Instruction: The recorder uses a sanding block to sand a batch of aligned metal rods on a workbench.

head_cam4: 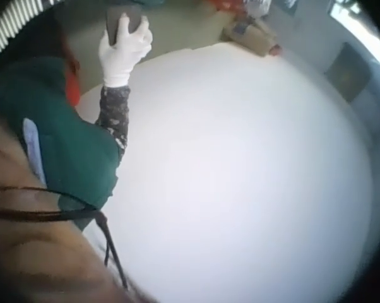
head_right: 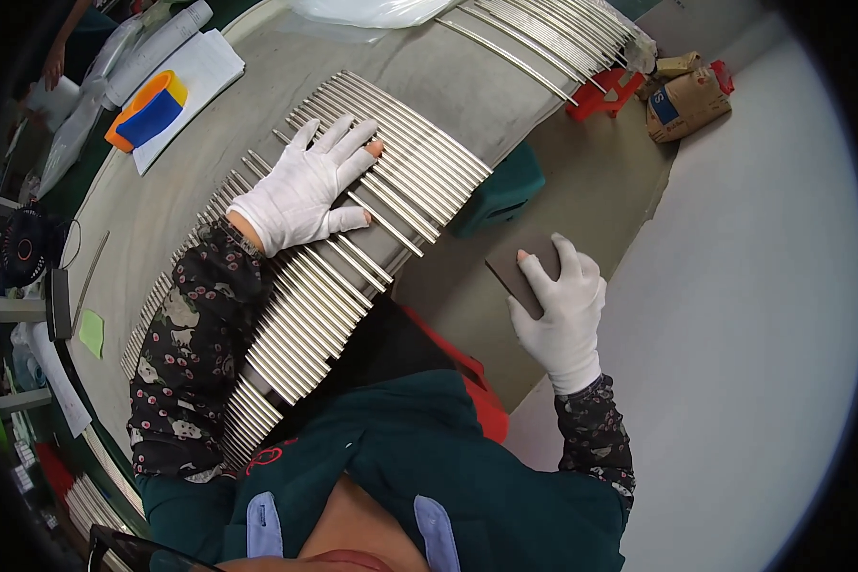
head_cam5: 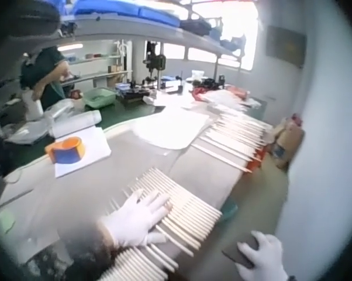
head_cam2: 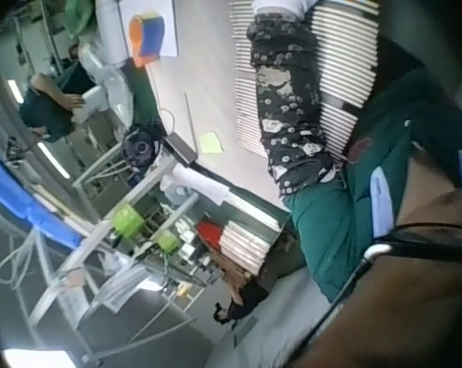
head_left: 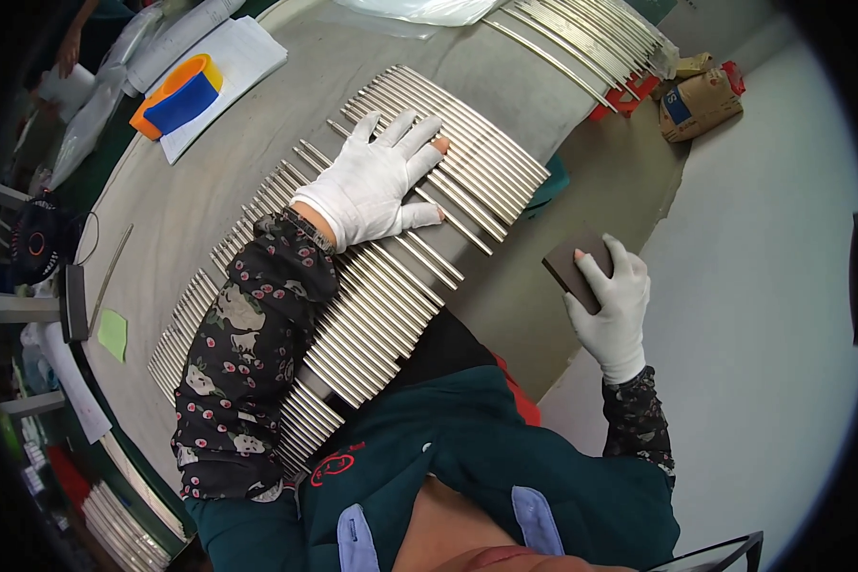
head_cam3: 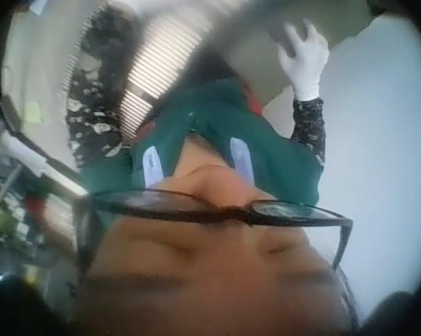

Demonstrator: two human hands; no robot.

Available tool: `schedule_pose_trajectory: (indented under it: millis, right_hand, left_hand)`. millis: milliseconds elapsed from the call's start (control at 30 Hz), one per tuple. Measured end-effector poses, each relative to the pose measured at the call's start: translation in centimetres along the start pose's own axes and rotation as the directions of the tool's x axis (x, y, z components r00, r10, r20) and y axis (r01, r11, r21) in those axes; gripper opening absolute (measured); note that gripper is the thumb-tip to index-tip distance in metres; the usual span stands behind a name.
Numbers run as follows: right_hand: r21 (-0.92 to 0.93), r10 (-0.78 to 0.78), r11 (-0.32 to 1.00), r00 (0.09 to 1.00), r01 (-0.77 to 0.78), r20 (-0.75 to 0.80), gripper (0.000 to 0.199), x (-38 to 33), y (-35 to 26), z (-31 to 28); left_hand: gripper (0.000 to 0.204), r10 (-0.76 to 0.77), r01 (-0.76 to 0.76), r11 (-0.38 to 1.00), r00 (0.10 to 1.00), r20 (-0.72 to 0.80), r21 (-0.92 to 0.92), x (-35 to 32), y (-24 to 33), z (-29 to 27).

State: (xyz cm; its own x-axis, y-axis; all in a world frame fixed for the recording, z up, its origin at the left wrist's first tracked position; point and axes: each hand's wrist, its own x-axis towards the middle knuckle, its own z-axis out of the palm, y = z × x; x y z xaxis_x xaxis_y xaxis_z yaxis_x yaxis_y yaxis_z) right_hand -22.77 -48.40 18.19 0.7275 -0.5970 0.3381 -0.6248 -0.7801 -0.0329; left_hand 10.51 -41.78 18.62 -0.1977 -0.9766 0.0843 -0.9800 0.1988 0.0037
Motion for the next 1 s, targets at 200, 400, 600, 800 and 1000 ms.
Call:
schedule_pose_trajectory:
  millis: [200,400,600,800,1000]
  right_hand:
    - [0.083,-0.037,0.996,0.997,0.043,-0.071,0.055,1.4,-1.0,-0.7]
    - [0.156,-0.079,0.983,0.988,0.099,-0.13,0.059,2.0,-1.8,-0.8]
    - [0.19,-0.097,0.974,0.984,0.124,-0.146,0.06,2.8,-3.2,-0.9]
    - [0.142,-0.141,0.977,0.981,0.16,-0.136,0.055,5.9,-5.5,0.4]
    - [0.165,-0.16,0.968,0.974,0.187,-0.164,0.048,7.1,-6.1,0.9]
  left_hand:
    - [0.078,0.066,-0.066,0.998,0.996,-0.065,-0.001,-0.7,0.5,-0.3]
    - [0.079,0.062,-0.06,0.997,0.997,0.041,-0.05,-2.8,1.3,-0.9]
    - [0.08,0.058,-0.056,0.997,0.997,0.043,-0.054,-3.7,1.5,-1.0]
    - [0.081,0.038,-0.033,0.998,0.997,0.072,-0.059,-3.6,1.8,-1.4]
    - [0.081,0.015,-0.013,0.998,0.999,0.033,-0.063,-3.8,1.8,-1.1]
